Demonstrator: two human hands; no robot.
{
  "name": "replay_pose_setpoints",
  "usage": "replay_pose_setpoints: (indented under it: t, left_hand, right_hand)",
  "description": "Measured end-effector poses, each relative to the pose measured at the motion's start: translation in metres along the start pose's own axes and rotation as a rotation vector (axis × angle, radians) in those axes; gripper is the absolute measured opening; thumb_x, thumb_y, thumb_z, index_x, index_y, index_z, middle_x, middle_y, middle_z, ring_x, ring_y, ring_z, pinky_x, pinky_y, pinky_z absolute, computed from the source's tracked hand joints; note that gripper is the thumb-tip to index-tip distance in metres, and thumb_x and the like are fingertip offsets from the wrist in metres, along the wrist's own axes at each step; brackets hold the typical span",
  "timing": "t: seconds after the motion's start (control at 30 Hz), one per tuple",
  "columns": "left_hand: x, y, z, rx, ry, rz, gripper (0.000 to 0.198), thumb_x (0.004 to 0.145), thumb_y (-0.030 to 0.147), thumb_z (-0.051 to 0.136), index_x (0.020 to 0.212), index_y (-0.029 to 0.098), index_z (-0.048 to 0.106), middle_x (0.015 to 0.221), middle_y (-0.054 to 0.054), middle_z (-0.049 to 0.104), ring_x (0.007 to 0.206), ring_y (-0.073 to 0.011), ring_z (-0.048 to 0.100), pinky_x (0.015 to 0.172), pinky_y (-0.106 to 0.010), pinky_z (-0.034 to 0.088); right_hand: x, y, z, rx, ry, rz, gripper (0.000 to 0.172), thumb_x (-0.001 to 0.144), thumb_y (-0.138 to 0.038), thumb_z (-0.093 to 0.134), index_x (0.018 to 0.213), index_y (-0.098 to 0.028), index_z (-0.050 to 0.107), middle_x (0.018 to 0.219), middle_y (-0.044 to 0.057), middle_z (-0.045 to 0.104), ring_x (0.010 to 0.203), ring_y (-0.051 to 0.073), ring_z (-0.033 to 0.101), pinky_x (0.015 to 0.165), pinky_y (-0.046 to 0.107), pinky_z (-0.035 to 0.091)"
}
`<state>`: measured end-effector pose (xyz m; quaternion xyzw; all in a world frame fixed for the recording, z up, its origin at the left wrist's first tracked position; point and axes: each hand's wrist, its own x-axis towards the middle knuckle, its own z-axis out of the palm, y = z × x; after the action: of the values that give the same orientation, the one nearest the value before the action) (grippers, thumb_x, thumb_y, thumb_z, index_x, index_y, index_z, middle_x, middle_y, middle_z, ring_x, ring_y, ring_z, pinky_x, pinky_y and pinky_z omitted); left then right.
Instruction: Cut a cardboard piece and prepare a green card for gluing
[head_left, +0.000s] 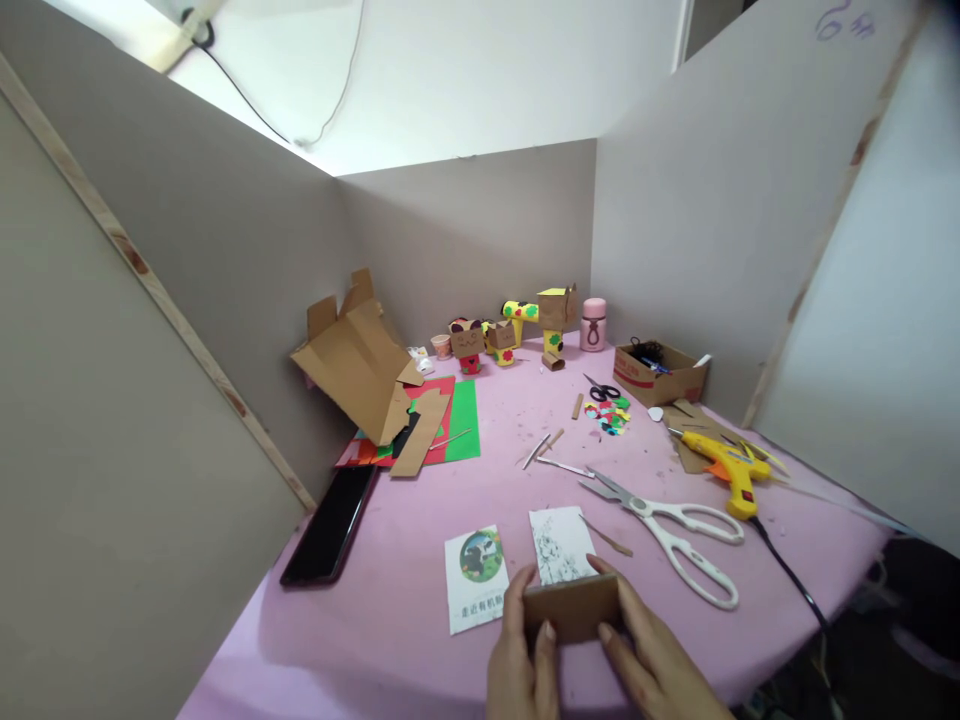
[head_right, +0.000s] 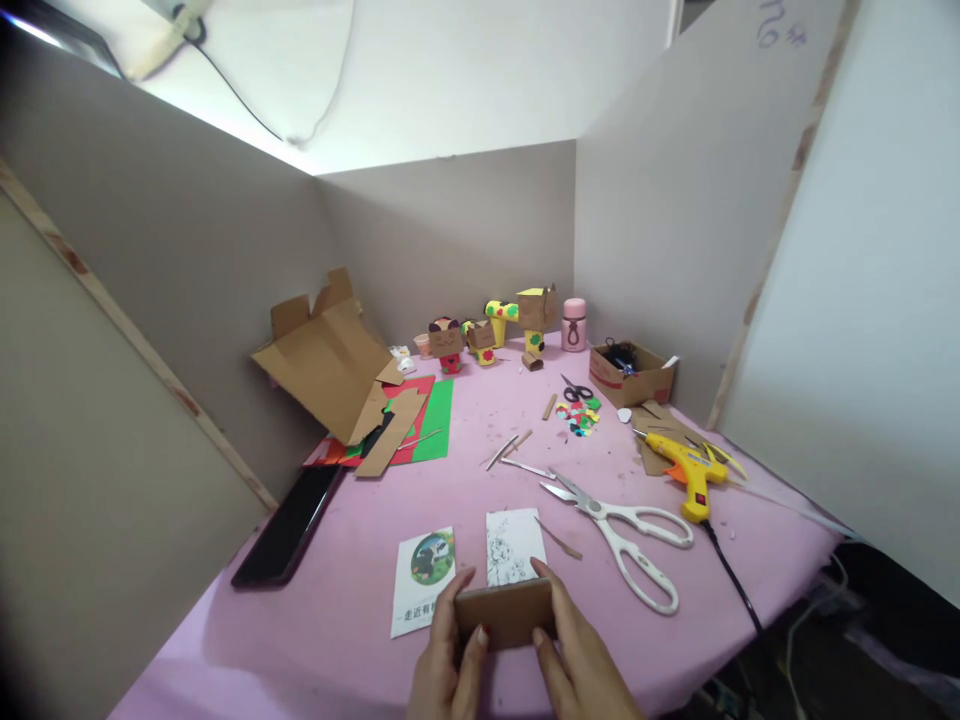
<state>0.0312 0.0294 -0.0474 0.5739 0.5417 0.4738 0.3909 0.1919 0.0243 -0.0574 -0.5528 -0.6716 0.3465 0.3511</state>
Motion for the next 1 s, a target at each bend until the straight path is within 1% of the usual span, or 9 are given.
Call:
replay_pose_setpoints:
  t: [0.1,0.23,0.33,0.43,0.53,0.63,0.8,0.9,1.0]
  left_hand:
    - [0.006,0.002,-0.012,-0.071,0.051,-0.025,0.039,0.079,0.045,0.052,0.108,0.019,0.055,0.108,-0.01,0.067,0.097,-0.0263,0.062,0.085,-0.032,0.045]
    - [0.025,0.012,-0.027,-0.423,0.181,-0.109,0.055,0.073,0.046,0.063,0.118,0.021,0.042,0.11,-0.01,0.064,0.105,-0.0264,0.059,0.089,-0.034,0.045]
    - [0.039,0.018,-0.034,-0.599,0.158,-0.224,0.068,0.065,0.04,0.073,0.121,0.023,0.039,0.099,-0.007,0.069,0.1,-0.0262,0.063,0.085,-0.034,0.048]
    - [0.046,0.023,-0.038,-0.662,0.14,-0.295,0.07,0.058,0.037,0.079,0.116,0.022,0.043,0.085,-0.004,0.072,0.092,-0.0254,0.066,0.078,-0.032,0.051]
    - [0.051,0.026,-0.042,-0.646,0.188,-0.339,0.069,0.051,0.036,0.084,0.107,0.023,0.047,0.076,-0.001,0.073,0.082,-0.0247,0.069,0.069,-0.031,0.053]
    - [0.056,0.028,-0.044,-0.573,0.23,-0.401,0.062,0.048,0.038,0.085,0.097,0.023,0.05,0.069,0.001,0.072,0.066,-0.0229,0.069,0.054,-0.028,0.052]
    - [0.062,0.025,-0.031,-0.576,0.131,-0.43,0.059,0.045,0.044,0.085,0.089,0.019,0.055,0.07,-0.004,0.072,0.065,-0.0256,0.069,0.058,-0.033,0.054]
    - [0.064,0.028,-0.021,-0.586,0.065,-0.451,0.055,0.045,0.044,0.085,0.086,0.019,0.057,0.076,-0.006,0.072,0.072,-0.028,0.07,0.066,-0.037,0.054]
    - [0.067,0.03,-0.017,-0.565,0.031,-0.449,0.048,0.049,0.045,0.083,0.079,0.019,0.058,0.078,-0.006,0.071,0.072,-0.0272,0.069,0.067,-0.036,0.053]
  right_hand:
    - [0.004,0.0,-0.018,-0.152,0.092,-0.062,0.046,0.095,-0.031,0.024,0.135,-0.008,0.027,0.138,0.022,0.045,0.128,0.018,0.043,0.104,0.033,0.039]
    - [0.024,-0.007,-0.045,-0.465,0.192,-0.098,0.038,0.093,-0.026,0.029,0.123,-0.009,0.045,0.119,0.02,0.057,0.112,0.025,0.055,0.094,0.04,0.046]
    - [0.042,-0.012,-0.052,-0.577,0.164,-0.056,0.023,0.087,-0.018,0.038,0.091,-0.014,0.06,0.096,0.017,0.063,0.084,0.03,0.063,0.073,0.045,0.051]
    - [0.06,-0.012,-0.06,-0.648,0.147,-0.039,0.025,0.086,-0.013,0.037,0.072,-0.018,0.058,0.078,0.012,0.063,0.067,0.028,0.063,0.061,0.041,0.049]
    - [0.079,-0.01,-0.077,-0.665,0.204,-0.035,0.026,0.087,-0.011,0.034,0.082,-0.017,0.058,0.08,0.012,0.064,0.07,0.027,0.063,0.064,0.04,0.049]
    - [0.091,-0.015,-0.09,-0.66,0.3,-0.057,0.033,0.086,-0.01,0.032,0.111,-0.011,0.053,0.113,0.022,0.055,0.095,0.031,0.061,0.075,0.047,0.049]
    - [0.078,-0.033,-0.059,-0.578,0.109,-0.405,0.056,0.078,-0.012,0.046,0.133,-0.021,0.043,0.135,0.015,0.048,0.119,0.023,0.052,0.091,0.034,0.051]
    - [0.07,-0.032,-0.038,-0.712,0.179,-0.615,0.051,0.075,-0.003,0.039,0.121,-0.016,0.059,0.119,0.023,0.062,0.105,0.029,0.063,0.077,0.039,0.057]
    - [0.07,-0.024,-0.035,-0.823,0.248,-0.731,0.043,0.079,-0.001,0.036,0.108,-0.013,0.067,0.105,0.022,0.07,0.086,0.03,0.071,0.065,0.038,0.06]
